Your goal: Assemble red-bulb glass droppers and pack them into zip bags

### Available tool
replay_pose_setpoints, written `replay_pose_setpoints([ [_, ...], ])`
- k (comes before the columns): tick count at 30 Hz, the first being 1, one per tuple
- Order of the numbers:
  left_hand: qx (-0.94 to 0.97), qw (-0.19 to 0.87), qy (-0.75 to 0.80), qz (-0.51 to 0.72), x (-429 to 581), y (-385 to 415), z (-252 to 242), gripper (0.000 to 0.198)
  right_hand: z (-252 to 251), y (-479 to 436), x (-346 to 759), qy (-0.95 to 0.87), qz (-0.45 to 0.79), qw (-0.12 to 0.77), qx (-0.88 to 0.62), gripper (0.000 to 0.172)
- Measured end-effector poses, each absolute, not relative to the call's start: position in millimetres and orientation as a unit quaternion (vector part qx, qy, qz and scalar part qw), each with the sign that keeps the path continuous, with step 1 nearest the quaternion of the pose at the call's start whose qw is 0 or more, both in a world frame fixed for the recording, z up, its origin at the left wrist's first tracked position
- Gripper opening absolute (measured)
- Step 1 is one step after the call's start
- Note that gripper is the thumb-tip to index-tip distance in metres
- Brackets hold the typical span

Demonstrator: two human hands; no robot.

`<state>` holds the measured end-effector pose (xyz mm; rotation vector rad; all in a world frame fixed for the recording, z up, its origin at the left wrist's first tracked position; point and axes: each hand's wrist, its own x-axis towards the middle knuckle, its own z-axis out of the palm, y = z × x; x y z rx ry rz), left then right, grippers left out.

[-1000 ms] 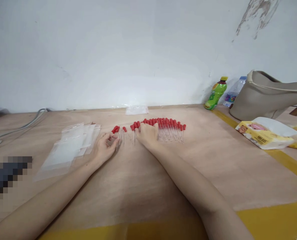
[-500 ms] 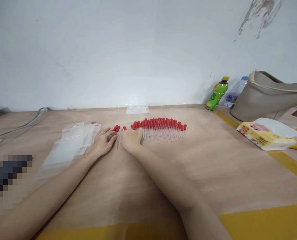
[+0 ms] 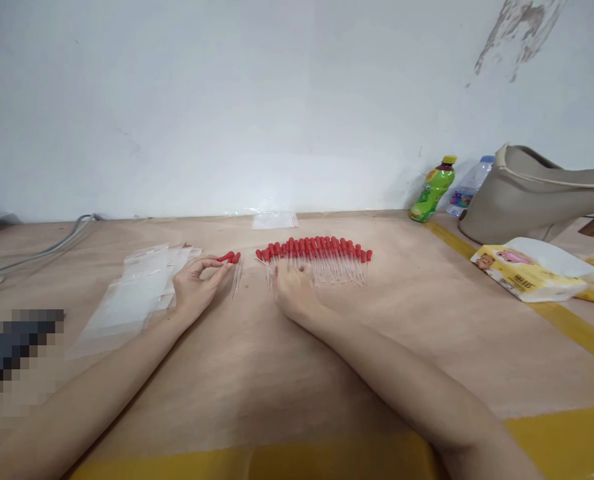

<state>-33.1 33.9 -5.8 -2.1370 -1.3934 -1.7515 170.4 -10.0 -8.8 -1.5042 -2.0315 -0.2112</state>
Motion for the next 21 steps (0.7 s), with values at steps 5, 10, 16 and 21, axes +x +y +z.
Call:
replay_pose_setpoints([
  [5,-0.733,0.001,-0.393,-0.555,-23,15,-1,0.012,-30,-25,209,-0.783,-0.073,0.366,-0.498,0.018],
  [10,-0.869,-0.031,-0.333,-0.365,-16,-8,1,0.016,-28,-33,217,-0.787,-0.068,0.387,-0.476,0.022],
  [16,-0.887,-0.151,-0.328,-0.287,-7,-13,-8,0.041,-22,-36,216,-0.792,-0.058,0.377,-0.478,0.018],
  [21,-0.839,-0.235,-0.374,-0.317,-4,-12,-11,0.033,-19,-38,217,-0.804,-0.044,0.365,-0.467,0.018],
])
